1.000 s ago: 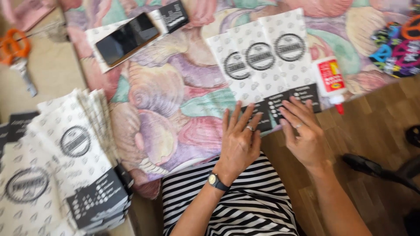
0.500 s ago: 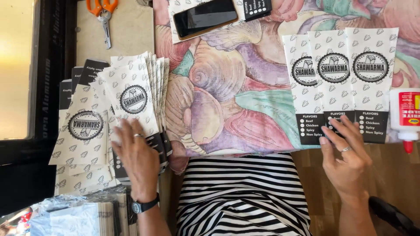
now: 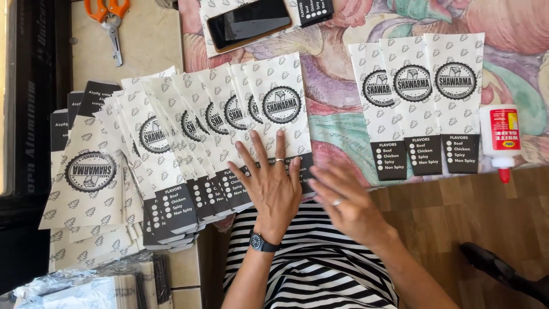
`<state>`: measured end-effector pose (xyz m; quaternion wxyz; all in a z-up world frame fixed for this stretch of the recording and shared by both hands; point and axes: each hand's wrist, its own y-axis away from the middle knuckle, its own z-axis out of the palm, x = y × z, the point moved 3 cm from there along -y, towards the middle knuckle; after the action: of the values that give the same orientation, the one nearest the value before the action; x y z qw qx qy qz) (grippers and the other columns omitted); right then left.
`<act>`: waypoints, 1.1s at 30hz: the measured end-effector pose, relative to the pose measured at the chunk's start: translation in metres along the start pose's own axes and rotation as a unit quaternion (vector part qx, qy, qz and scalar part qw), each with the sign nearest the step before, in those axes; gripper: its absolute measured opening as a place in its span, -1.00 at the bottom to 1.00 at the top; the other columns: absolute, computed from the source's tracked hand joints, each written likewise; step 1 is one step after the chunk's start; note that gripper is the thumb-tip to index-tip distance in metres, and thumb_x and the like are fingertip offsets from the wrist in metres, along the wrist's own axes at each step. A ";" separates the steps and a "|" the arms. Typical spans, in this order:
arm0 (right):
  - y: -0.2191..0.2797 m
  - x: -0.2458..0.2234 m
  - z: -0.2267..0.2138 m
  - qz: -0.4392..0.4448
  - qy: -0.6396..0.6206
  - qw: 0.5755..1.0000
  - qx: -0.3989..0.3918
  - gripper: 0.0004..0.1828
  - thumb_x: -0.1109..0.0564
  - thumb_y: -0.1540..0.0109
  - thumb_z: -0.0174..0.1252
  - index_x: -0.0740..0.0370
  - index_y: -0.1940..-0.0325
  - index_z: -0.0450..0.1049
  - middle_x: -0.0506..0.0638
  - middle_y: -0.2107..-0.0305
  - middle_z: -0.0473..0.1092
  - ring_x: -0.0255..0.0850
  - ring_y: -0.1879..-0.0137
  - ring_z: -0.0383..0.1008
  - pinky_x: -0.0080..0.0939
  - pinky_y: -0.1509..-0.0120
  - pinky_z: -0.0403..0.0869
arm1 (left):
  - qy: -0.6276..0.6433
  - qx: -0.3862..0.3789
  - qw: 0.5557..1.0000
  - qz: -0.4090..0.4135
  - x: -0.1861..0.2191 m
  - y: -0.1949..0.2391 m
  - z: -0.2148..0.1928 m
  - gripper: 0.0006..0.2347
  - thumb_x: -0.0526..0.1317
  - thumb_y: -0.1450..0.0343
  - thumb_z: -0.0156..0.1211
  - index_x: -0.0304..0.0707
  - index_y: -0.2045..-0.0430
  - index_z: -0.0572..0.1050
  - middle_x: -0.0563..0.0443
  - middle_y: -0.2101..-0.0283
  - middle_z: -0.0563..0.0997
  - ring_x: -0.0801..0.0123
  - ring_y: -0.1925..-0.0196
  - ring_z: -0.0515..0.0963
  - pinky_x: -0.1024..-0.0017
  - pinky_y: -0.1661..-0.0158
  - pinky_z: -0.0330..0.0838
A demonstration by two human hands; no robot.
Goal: Applying glue to the bottom flaps of printed paper bags and stacking them for assembly.
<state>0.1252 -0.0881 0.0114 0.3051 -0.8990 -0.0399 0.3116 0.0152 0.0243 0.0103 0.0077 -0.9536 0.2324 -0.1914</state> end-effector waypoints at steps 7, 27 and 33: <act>0.004 0.010 -0.007 -0.015 0.090 0.995 -0.038 -0.59 0.08 -0.29 0.20 0.14 -0.22 0.51 0.06 -0.24 0.43 0.00 -0.41 0.35 0.09 -0.57 0.15 | -0.043 -0.025 0.999 0.005 -0.028 -0.004 -0.008 -0.52 0.06 -0.59 -0.45 0.21 -0.48 -0.02 -0.04 -0.57 -0.16 -0.06 -0.56 -0.40 -0.29 -0.32 -0.69; -0.005 0.012 -0.053 -0.004 0.033 0.999 0.035 -0.93 0.31 -0.15 0.35 0.32 0.27 0.63 0.12 0.15 0.60 0.08 -0.12 0.60 0.22 -0.43 0.39 | 0.308 0.084 0.906 0.278 0.031 0.038 0.005 -0.88 -0.36 -0.36 0.37 -0.43 0.30 0.65 -0.14 0.09 0.68 -0.01 -0.13 0.62 0.03 -0.21 0.42; -0.011 0.012 -0.052 0.070 0.009 0.996 0.055 -0.94 0.31 -0.17 0.35 0.35 0.34 0.59 0.08 0.26 0.57 0.03 -0.04 0.61 0.19 -0.47 0.31 | 0.335 0.079 0.914 0.213 0.039 0.031 -0.001 -0.96 -0.41 -0.35 0.36 -0.43 0.41 0.64 -0.08 0.21 0.66 0.03 -0.02 0.65 0.07 -0.18 0.43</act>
<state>0.1662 -0.1029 0.0436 0.3314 -0.8844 0.0430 0.3259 0.0331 -0.0210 0.0226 0.0455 -0.7578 0.4029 -0.5112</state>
